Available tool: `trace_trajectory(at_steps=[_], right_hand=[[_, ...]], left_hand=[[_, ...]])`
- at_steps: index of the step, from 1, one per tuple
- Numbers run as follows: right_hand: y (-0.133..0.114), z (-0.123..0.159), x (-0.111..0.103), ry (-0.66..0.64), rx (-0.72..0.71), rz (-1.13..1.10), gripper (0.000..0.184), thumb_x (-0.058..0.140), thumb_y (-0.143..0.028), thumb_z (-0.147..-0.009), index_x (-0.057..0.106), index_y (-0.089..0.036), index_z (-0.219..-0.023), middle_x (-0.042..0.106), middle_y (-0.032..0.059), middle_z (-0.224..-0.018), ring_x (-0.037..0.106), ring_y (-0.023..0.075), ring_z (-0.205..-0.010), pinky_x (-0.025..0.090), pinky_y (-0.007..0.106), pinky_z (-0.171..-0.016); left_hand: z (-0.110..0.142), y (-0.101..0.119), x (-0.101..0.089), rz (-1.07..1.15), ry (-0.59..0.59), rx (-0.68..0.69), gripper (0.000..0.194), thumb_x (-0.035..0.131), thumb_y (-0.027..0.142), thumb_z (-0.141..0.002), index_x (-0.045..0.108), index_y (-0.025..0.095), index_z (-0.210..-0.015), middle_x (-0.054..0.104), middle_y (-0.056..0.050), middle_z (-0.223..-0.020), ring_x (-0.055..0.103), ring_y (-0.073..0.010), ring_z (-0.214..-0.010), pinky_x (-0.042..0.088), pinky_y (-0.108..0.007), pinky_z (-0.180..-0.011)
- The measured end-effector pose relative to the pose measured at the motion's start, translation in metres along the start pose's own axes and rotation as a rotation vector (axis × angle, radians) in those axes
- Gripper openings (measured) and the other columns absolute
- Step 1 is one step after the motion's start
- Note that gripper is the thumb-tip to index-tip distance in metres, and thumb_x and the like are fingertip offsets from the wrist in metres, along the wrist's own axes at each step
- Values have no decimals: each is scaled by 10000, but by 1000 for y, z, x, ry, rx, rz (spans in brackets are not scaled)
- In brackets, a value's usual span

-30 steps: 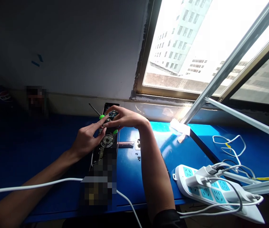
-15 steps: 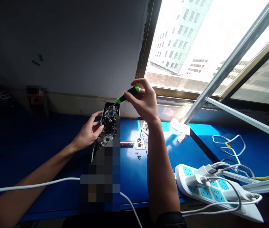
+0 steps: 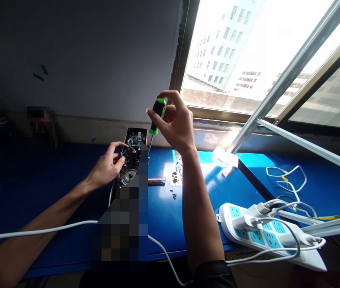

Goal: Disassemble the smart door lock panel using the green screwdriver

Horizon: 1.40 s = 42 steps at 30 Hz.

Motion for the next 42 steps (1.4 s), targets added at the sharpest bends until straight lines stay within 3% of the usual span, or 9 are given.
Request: trace_trajectory(at_steps=[7,16,24,31,34,36,39,42], right_hand=[[-5,-4,1,-107,43,27,629,755,-571,-859,492,-321,-1373,657,11,-874,667,210,-808,577,370,-749],[-15,-4,0,-205,70,12,555,764,-524,-858,553,-281,-1310,630,-4,-867,685,180,-777,581,338,-700],[-37,13,-1,-133,79,-12,442,721,-487,-901,579,-261,-1253,639,-21,-856,708,147,-725,595,282,-629],[-40,16,-5,-155,-4,14,337,731,-426,-908,621,-250,-1174,666,-2,-938,704,141,-759,616,293,-675],[-42,18,-7,-148,-42,32,304,720,-414,-915,642,-237,-1150,678,14,-1007,699,132,-764,620,293,-685],[-44,18,-7,-149,-43,54,302,712,-425,-918,651,-239,-1148,677,16,-1002,699,136,-767,622,297,-682],[-47,19,-4,-151,-51,59,283,718,-409,-909,661,-245,-1133,675,15,-962,702,145,-760,624,307,-676],[-49,18,0,-154,-61,52,259,726,-380,-897,668,-240,-1106,679,11,-924,697,144,-735,631,313,-671]], left_hand=[[-1,1,-4,-3,23,-79,447,507,244,-889,483,247,-1336,527,79,-576,447,-139,-451,337,-247,-478],[6,5,1,-43,53,19,418,489,209,-867,499,235,-1284,514,81,-559,465,-147,-438,366,-272,-495],[20,19,6,-75,39,55,474,499,184,-840,486,233,-1312,573,66,-599,460,-135,-399,324,-267,-450],[19,23,2,-217,12,71,569,502,194,-850,438,212,-1415,447,92,-508,462,-166,-399,339,-279,-461],[19,23,-3,-330,5,84,631,508,231,-868,389,222,-1488,619,18,-677,602,-218,-532,447,-325,-540],[19,24,-5,-386,31,113,631,520,266,-872,397,245,-1490,713,-73,-972,697,-277,-730,534,-396,-639],[20,25,-4,-354,92,214,596,547,275,-854,456,249,-1443,578,-155,-1426,658,-376,-1163,587,-521,-871],[21,25,-4,-271,171,371,521,546,203,-835,538,234,-1355,464,-143,-1536,497,-383,-1392,484,-596,-1110]])
Point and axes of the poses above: each hand's wrist, its own z-axis away from the middle knuckle, its own x-axis out of the palm, y = z × x, the point moved 2 cm from there along -z, towards the middle knuckle
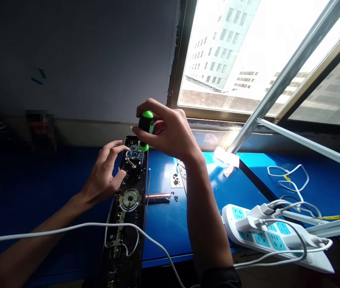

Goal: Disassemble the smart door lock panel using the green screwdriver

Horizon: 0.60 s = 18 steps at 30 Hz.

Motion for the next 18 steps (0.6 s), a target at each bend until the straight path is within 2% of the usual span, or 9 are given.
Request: trace_trajectory(at_steps=[2,6,11,18], right_hand=[[-1,-1,2,-11,-7,-3,250,736,-368,-883,672,-233,-1084,679,3,-891,687,134,-698,628,308,-647],[-4,-1,5,-6,-43,-3,225,750,-339,-865,684,-214,-1041,681,-3,-863,675,120,-652,601,289,-601],[-7,-3,9,-26,-28,38,241,767,-341,-845,692,-220,-1040,696,5,-905,677,122,-659,597,290,-606],[-8,-1,9,33,-14,23,221,767,-363,-852,669,-229,-998,654,-15,-790,648,121,-612,558,281,-536]], left_hand=[[1,1,0,51,41,107,435,519,131,-833,607,232,-1247,504,-122,-1478,487,-347,-1399,440,-585,-1170],[2,2,1,91,14,298,371,482,32,-828,705,223,-1054,550,-98,-1425,445,-318,-1439,410,-568,-1213],[2,-2,5,90,-15,334,387,512,29,-836,775,245,-1019,587,-78,-1424,428,-329,-1457,414,-603,-1201],[4,-3,9,71,-51,369,373,521,21,-835,786,212,-1015,626,-109,-1390,437,-349,-1452,422,-618,-1156]])
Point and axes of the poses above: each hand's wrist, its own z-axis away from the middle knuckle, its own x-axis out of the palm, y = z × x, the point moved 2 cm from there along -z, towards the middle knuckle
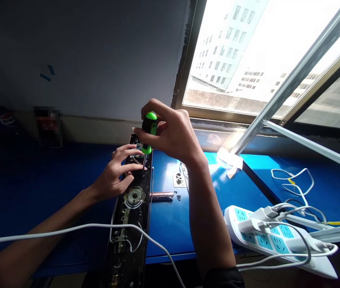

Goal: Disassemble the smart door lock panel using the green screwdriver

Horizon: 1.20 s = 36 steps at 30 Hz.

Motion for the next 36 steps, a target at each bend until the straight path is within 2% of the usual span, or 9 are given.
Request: trace_trajectory(at_steps=[10,13,15,17,19,22,26,30,36], right_hand=[[-3,1,2,-42,-180,91,206,748,-301,-849,654,-205,-1005,693,4,-889,617,112,-717,523,263,-600],[-9,4,-1,-66,-206,182,146,707,-273,-860,642,-216,-978,667,-15,-823,556,102,-675,465,266,-594],[-14,6,-1,-97,-240,244,93,691,-270,-881,643,-209,-932,641,-24,-765,523,95,-654,416,263,-584],[-19,8,0,-111,-256,282,139,687,-311,-921,648,-192,-860,610,-29,-702,492,83,-622,370,262,-572],[-24,9,1,-86,-222,322,290,675,-395,-963,645,-178,-774,572,-31,-639,454,73,-580,334,266,-562],[-30,9,2,-50,-143,379,459,638,-512,-993,639,-168,-689,542,-21,-591,427,73,-543,307,275,-558],[-32,10,2,-124,-103,317,354,642,-475,-1001,727,-169,-844,645,-6,-659,527,81,-570,345,261,-561],[-28,13,-2,-158,-137,245,214,631,-352,-1011,752,-176,-1000,701,-28,-705,572,62,-580,397,234,-578],[-26,15,-7,-251,-180,174,233,612,-261,-990,722,-180,-1180,733,-31,-802,593,52,-596,433,202,-566]], left_hand=[[1,0,1,-15,6,8,363,533,25,-833,791,217,-1000,611,-99,-1402,430,-354,-1452,421,-618,-1151],[0,1,1,-20,6,7,356,535,33,-833,789,229,-985,611,-88,-1395,437,-355,-1444,428,-614,-1152],[0,1,1,-24,9,-7,386,543,40,-829,775,237,-1067,589,-88,-1426,416,-362,-1464,407,-624,-1177],[1,1,2,-24,13,-58,485,562,65,-831,710,246,-1257,511,-99,-1527,356,-381,-1512,361,-651,-1215],[4,0,2,-7,-4,-146,615,585,110,-847,578,257,-1444,365,-112,-1655,265,-405,-1568,320,-676,-1241],[8,-3,4,72,-58,-274,721,593,181,-887,410,300,-1575,131,-98,-1765,167,-432,-1612,304,-701,-1246],[12,-5,5,158,-78,-346,806,604,225,-915,267,346,-1638,2,-78,-1789,167,-435,-1616,310,-703,-1244],[11,-5,5,178,-34,-338,817,613,215,-918,252,359,-1636,62,-76,-1784,199,-415,-1613,298,-694,-1255],[11,-4,5,185,-28,-310,778,595,205,-937,271,368,-1625,131,-80,-1769,213,-401,-1612,287,-691,-1264]])
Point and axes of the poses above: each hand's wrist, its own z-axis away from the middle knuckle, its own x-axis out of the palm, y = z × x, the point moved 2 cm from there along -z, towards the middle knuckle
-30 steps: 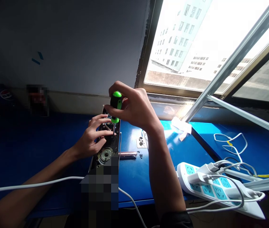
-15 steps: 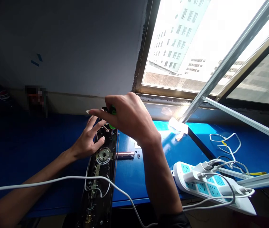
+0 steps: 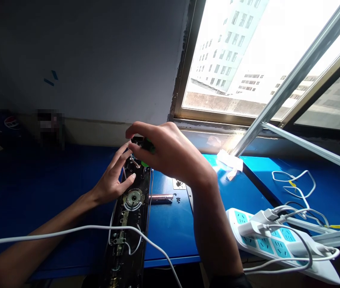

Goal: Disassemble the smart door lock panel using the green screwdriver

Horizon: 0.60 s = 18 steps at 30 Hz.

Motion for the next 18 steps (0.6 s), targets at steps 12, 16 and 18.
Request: trace_trajectory(at_steps=[12,16,18], right_hand=[[-2,1,2,33,21,13,181,605,-283,-994,738,-163,-1021,709,-17,-742,589,61,-601,426,211,-566],[0,5,0,-47,-7,-67,216,595,-206,-965,694,-173,-1154,707,-17,-801,589,67,-628,423,209,-547],[0,7,-3,-82,-8,-101,263,588,-149,-924,677,-176,-1170,728,14,-908,638,99,-741,455,228,-599]], left_hand=[[2,-2,1,7,33,-13,707,608,202,-923,370,343,-1573,222,-80,-1737,321,-372,-1574,363,-628,-1256],[2,-1,1,36,47,6,696,604,196,-913,393,325,-1564,249,-89,-1727,314,-361,-1578,374,-617,-1252],[2,0,1,39,52,6,682,600,197,-910,409,313,-1555,262,-98,-1719,319,-359,-1577,362,-622,-1257]])
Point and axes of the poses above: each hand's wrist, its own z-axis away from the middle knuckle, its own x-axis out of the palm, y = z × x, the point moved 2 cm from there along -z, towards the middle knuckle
